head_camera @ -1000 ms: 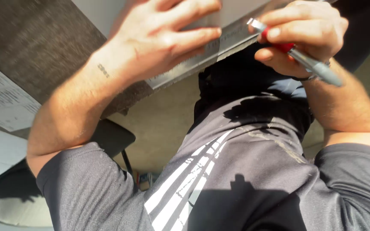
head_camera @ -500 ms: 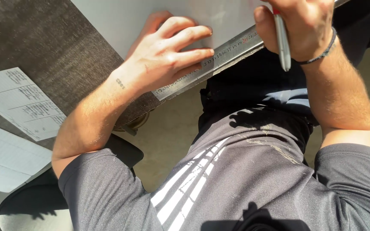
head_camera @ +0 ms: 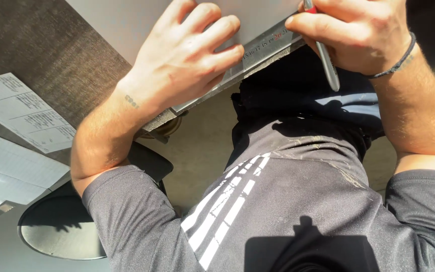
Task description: Measure a white board using a long metal ruler and a calculator, and mark measurements with a pen.
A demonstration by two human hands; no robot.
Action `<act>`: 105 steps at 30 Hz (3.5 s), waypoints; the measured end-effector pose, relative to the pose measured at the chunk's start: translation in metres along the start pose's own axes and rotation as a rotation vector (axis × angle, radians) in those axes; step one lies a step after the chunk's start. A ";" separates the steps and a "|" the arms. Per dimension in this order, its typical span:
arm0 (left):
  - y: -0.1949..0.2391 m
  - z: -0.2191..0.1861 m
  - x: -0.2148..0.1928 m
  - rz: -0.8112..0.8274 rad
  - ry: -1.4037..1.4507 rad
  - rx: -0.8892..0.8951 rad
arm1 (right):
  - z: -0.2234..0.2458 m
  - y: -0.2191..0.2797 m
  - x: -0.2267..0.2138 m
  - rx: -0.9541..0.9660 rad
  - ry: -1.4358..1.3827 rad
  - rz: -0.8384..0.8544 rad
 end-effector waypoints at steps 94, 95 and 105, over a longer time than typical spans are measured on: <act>0.001 0.002 0.021 -0.193 0.376 0.047 | 0.049 -0.002 0.010 -0.255 -0.392 -0.155; 0.001 0.002 0.021 -0.194 0.379 0.048 | 0.049 -0.002 0.010 -0.253 -0.391 -0.152; 0.000 0.003 0.022 -0.177 0.380 0.051 | 0.065 -0.035 -0.012 -0.044 -0.879 -0.104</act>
Point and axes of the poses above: each hand's wrist, its own y-axis away from the middle knuckle, its own x-axis out of the palm, z = x × y, the point moved 10 cm from there along -y, towards the middle knuckle, and after that the axes turned 3 degrees about -z, right-handed, at the moved point
